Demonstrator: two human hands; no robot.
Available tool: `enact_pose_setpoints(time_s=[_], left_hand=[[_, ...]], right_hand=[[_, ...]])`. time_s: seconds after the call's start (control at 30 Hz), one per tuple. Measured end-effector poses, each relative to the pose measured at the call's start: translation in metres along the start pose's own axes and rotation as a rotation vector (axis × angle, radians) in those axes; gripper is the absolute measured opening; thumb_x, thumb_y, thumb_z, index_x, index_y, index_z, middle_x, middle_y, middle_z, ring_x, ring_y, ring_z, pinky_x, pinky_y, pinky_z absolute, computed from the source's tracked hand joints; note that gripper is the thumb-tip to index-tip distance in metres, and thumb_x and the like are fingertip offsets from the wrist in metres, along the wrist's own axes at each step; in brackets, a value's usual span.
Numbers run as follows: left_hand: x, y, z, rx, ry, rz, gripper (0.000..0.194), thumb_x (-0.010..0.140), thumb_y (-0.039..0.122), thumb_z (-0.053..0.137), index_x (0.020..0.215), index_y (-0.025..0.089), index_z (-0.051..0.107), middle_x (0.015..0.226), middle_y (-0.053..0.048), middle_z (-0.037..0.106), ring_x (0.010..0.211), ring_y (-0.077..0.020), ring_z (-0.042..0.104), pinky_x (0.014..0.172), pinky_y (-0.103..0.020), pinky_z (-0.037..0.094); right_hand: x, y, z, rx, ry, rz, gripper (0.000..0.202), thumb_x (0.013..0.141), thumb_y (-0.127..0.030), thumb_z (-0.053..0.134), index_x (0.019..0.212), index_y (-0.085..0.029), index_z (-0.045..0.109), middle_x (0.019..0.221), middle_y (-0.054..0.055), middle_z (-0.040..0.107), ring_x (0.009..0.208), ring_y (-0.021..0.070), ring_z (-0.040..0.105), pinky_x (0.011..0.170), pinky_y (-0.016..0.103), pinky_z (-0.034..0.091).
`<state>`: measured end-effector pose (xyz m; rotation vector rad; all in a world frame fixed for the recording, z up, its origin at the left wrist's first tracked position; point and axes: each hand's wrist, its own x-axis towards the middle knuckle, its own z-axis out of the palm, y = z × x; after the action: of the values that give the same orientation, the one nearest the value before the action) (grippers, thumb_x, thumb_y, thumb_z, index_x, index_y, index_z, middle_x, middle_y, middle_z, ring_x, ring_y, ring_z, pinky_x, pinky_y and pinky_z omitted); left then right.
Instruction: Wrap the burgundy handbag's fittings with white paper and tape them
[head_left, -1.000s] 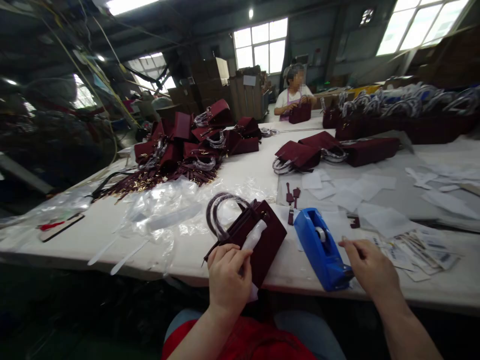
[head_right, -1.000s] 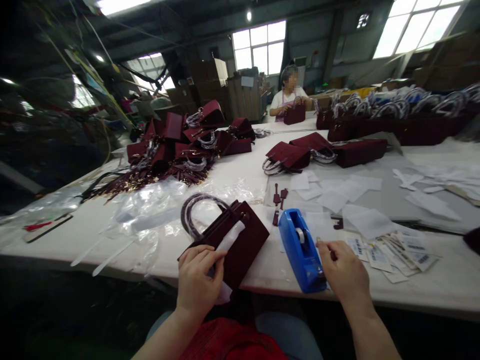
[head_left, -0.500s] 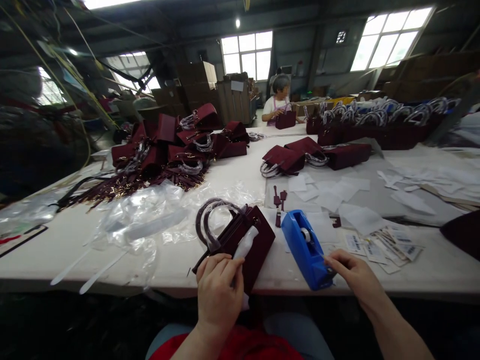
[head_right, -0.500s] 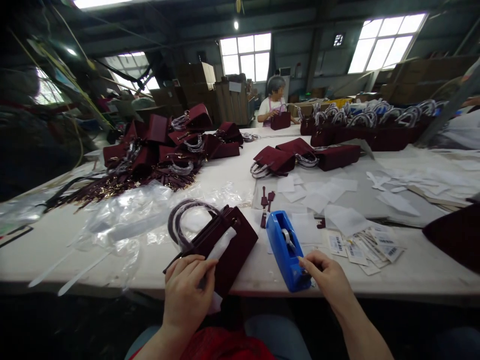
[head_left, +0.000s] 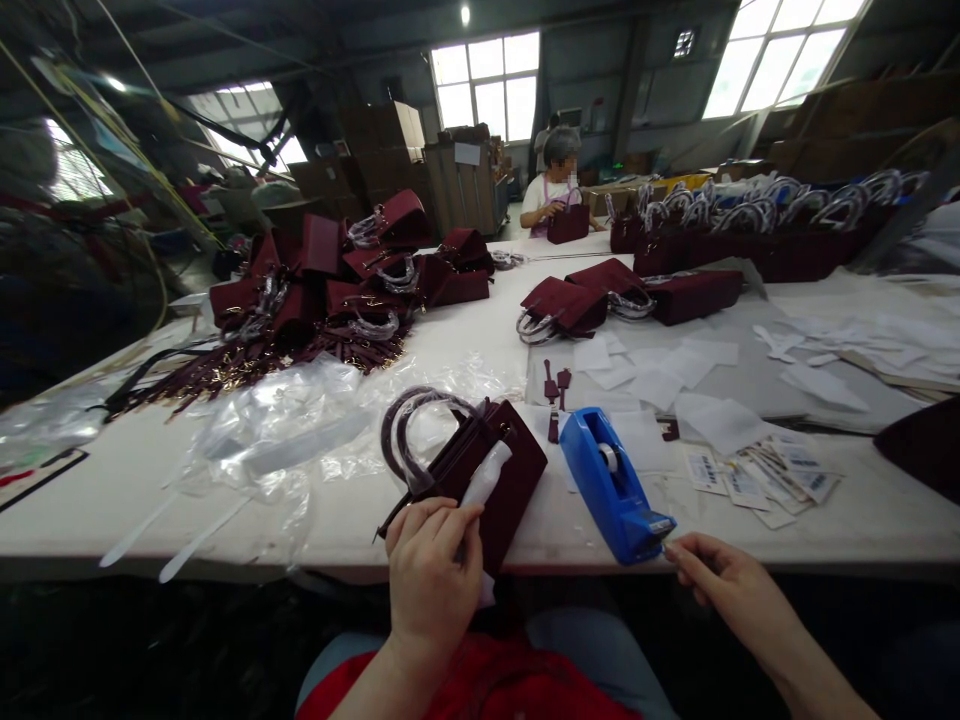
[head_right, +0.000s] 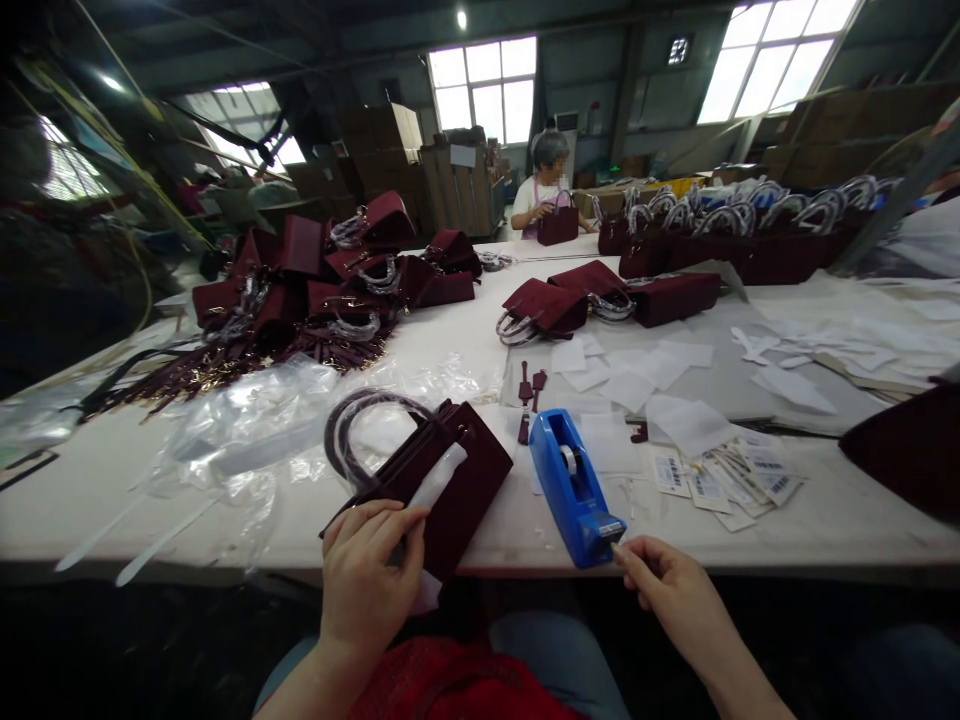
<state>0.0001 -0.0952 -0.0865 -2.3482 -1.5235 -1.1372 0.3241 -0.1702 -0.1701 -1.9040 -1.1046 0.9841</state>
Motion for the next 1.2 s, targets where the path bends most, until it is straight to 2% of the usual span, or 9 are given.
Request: enact_pose_setpoints(time_s=[0.17,0.23,0.3,0.4,0.57,0.7,0.77,0.9,1.2], left_hand=[[0.001,-0.001,-0.001,-0.014,-0.007,-0.032,0.019,0.082,0.010,0.061,0.088,0.023,0.073,0.080,-0.001,0.072,0.087,-0.0227,0.063,0.087,-0.040,0.040],[0.000,0.000,0.000,-0.021,-0.021,-0.041,0.019,0.082,0.010,0.061,0.088,0.024,0.073,0.079,0.000,0.072,0.088,-0.0229,0.063,0.088,-0.040,0.040],[0.000,0.001,0.001,-0.025,-0.033,-0.052,0.019,0.082,0.010,0.061,0.088,0.024,0.072,0.078,0.000,0.072,0.089,-0.0232,0.063,0.089,-0.041,0.039],[-0.001,0.003,0.000,-0.026,-0.043,-0.083,0.019,0.081,0.010,0.062,0.088,0.025,0.072,0.079,0.000,0.072,0.091,-0.0232,0.063,0.090,-0.042,0.039],[0.000,0.004,-0.002,-0.034,-0.039,-0.131,0.020,0.081,0.010,0.061,0.092,0.024,0.071,0.082,-0.001,0.071,0.089,-0.0229,0.063,0.090,-0.042,0.040],[0.002,0.002,-0.002,-0.003,-0.026,-0.218,0.036,0.077,0.011,0.063,0.112,0.021,0.065,0.086,-0.005,0.069,0.088,-0.0243,0.062,0.089,-0.043,0.043],[0.002,0.001,-0.001,0.004,-0.033,-0.234,0.038,0.077,0.012,0.063,0.114,0.020,0.063,0.087,-0.005,0.068,0.088,-0.0250,0.062,0.089,-0.044,0.043],[0.001,0.001,-0.002,-0.004,-0.047,-0.238,0.032,0.076,0.012,0.064,0.107,0.020,0.064,0.088,-0.005,0.069,0.090,-0.0260,0.061,0.090,-0.045,0.042],[0.002,0.004,-0.002,-0.007,-0.047,-0.256,0.019,0.080,0.015,0.063,0.098,0.021,0.065,0.088,-0.005,0.070,0.089,-0.0260,0.061,0.089,-0.044,0.041]], right_hand=[[0.007,0.026,-0.029,-0.403,0.100,0.036,0.035,0.073,-0.057,0.055,0.069,-0.026,0.070,0.066,0.005,0.071,0.064,0.0268,0.066,0.058,0.034,0.047],[0.000,0.027,-0.037,-0.386,0.115,0.084,0.041,0.071,-0.064,0.054,0.071,-0.027,0.072,0.067,0.005,0.072,0.063,0.0275,0.067,0.059,0.035,0.049],[-0.009,0.016,-0.033,-0.266,0.133,0.077,0.046,0.071,-0.068,0.056,0.077,-0.026,0.073,0.066,0.004,0.071,0.059,0.0247,0.065,0.057,0.033,0.050],[-0.019,-0.020,-0.003,-0.032,0.110,-0.061,0.041,0.075,-0.063,0.063,0.081,-0.023,0.071,0.064,0.002,0.067,0.056,0.0189,0.061,0.056,0.027,0.050],[-0.013,-0.085,0.069,0.250,-0.214,-0.236,0.039,0.082,-0.058,0.062,0.078,-0.019,0.068,0.063,0.000,0.060,0.056,0.0152,0.055,0.054,0.025,0.046],[0.000,-0.121,0.106,0.405,-0.470,-0.289,0.037,0.082,-0.055,0.065,0.081,-0.018,0.067,0.065,0.000,0.060,0.057,0.0127,0.053,0.055,0.024,0.043],[0.005,-0.133,0.116,0.449,-0.550,-0.294,0.039,0.080,-0.057,0.067,0.080,-0.018,0.066,0.063,-0.001,0.060,0.055,0.0118,0.051,0.054,0.024,0.043],[0.013,-0.148,0.130,0.495,-0.598,-0.293,0.042,0.075,-0.060,0.069,0.076,-0.018,0.063,0.060,-0.001,0.059,0.053,0.0113,0.050,0.053,0.024,0.043],[0.023,-0.152,0.147,0.503,-0.617,-0.276,0.037,0.075,-0.054,0.070,0.071,-0.017,0.062,0.059,-0.002,0.057,0.051,0.0097,0.048,0.049,0.022,0.040]])
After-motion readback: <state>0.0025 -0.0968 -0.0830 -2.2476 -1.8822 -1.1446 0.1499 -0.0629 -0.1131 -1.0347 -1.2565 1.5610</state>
